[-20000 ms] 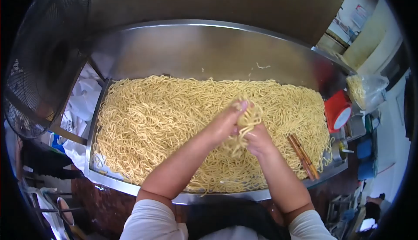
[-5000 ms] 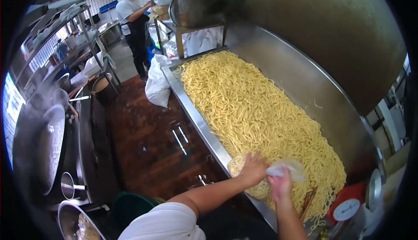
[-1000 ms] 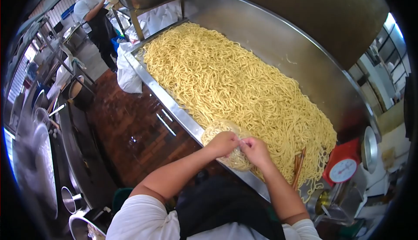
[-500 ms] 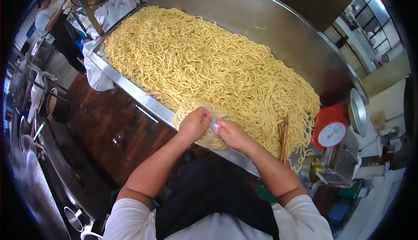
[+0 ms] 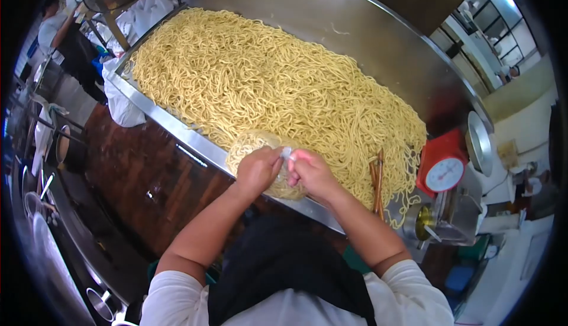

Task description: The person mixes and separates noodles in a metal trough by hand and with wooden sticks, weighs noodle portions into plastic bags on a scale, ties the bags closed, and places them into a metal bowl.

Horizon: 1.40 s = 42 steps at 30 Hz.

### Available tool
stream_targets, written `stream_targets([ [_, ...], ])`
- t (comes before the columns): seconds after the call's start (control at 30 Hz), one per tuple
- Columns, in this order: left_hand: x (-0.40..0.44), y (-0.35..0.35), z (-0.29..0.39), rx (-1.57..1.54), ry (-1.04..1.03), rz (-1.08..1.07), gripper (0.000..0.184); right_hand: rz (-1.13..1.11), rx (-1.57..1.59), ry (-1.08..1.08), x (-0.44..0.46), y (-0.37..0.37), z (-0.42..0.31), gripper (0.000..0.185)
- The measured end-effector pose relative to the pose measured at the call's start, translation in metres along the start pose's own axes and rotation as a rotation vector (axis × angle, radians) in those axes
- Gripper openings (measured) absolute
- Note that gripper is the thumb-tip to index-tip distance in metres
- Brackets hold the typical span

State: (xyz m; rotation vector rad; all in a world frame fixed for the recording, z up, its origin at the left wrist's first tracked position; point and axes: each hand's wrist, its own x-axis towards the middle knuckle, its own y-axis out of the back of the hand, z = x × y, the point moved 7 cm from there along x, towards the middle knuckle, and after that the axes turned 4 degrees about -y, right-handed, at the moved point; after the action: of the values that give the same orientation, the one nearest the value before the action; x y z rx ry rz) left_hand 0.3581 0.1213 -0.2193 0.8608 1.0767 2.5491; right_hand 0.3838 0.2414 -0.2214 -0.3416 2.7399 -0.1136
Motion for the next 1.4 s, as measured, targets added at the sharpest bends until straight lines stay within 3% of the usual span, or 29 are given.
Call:
stream_targets([
  [0.17,0.002,-0.003,0.0,-0.061,0.005,-0.027,0.016,0.008,-0.005,0.05,-0.011,0.02,-0.024,0.016],
  [0.23,0.002,-0.003,0.0,-0.046,0.039,-0.03,0.016,0.317,-0.041,0.235,-0.022,0.048,-0.04,0.019],
  [0.33,0.0,-0.006,-0.002,-0.021,0.093,-0.037,0.014,0.503,-0.305,0.404,-0.036,0.056,-0.064,0.02],
  [0.4,-0.001,-0.007,0.001,-0.048,0.085,-0.016,0.014,0.485,-0.356,0.443,-0.041,0.044,-0.082,0.02],
  [0.47,-0.006,-0.011,-0.007,-0.092,0.077,0.052,0.014,0.452,-0.84,0.343,-0.03,0.026,-0.086,0.029],
  [0.5,-0.007,-0.01,-0.006,-0.129,0.059,0.066,0.013,0.41,-0.935,0.26,-0.021,0.018,-0.084,0.038],
  [0.57,-0.008,-0.01,-0.011,-0.255,0.207,0.028,0.018,0.287,-1.132,0.098,-0.002,0.013,-0.063,0.037],
  [0.63,-0.006,-0.01,-0.011,-0.235,0.153,0.024,0.024,0.247,-0.956,0.248,0.0,0.011,-0.058,0.034],
  [0.77,-0.005,-0.01,-0.011,-0.261,0.111,-0.044,0.019,0.157,-0.43,0.057,0.014,0.037,-0.018,0.013],
  [0.87,-0.008,-0.005,-0.017,-0.201,0.092,0.028,0.019,0.089,-0.172,-0.03,0.014,0.02,-0.017,0.012],
  [0.93,-0.006,-0.005,-0.006,-0.161,0.097,-0.117,0.018,0.131,0.196,-0.104,0.009,0.021,-0.014,0.012],
  [1.07,-0.01,-0.013,-0.003,-0.038,0.069,-0.147,0.016,0.16,0.245,-0.171,0.006,0.023,-0.005,0.015],
  [1.27,-0.007,-0.007,0.0,-0.065,-0.053,-0.05,0.016,0.075,0.064,-0.018,-0.009,0.008,-0.029,0.021],
  [1.33,-0.006,-0.011,-0.004,-0.036,0.059,-0.156,0.017,0.086,-0.016,0.003,-0.011,0.008,-0.034,0.026],
  [1.4,-0.007,-0.013,-0.005,-0.05,0.058,-0.117,0.018,0.061,-0.02,0.024,-0.01,0.009,-0.034,0.026],
])
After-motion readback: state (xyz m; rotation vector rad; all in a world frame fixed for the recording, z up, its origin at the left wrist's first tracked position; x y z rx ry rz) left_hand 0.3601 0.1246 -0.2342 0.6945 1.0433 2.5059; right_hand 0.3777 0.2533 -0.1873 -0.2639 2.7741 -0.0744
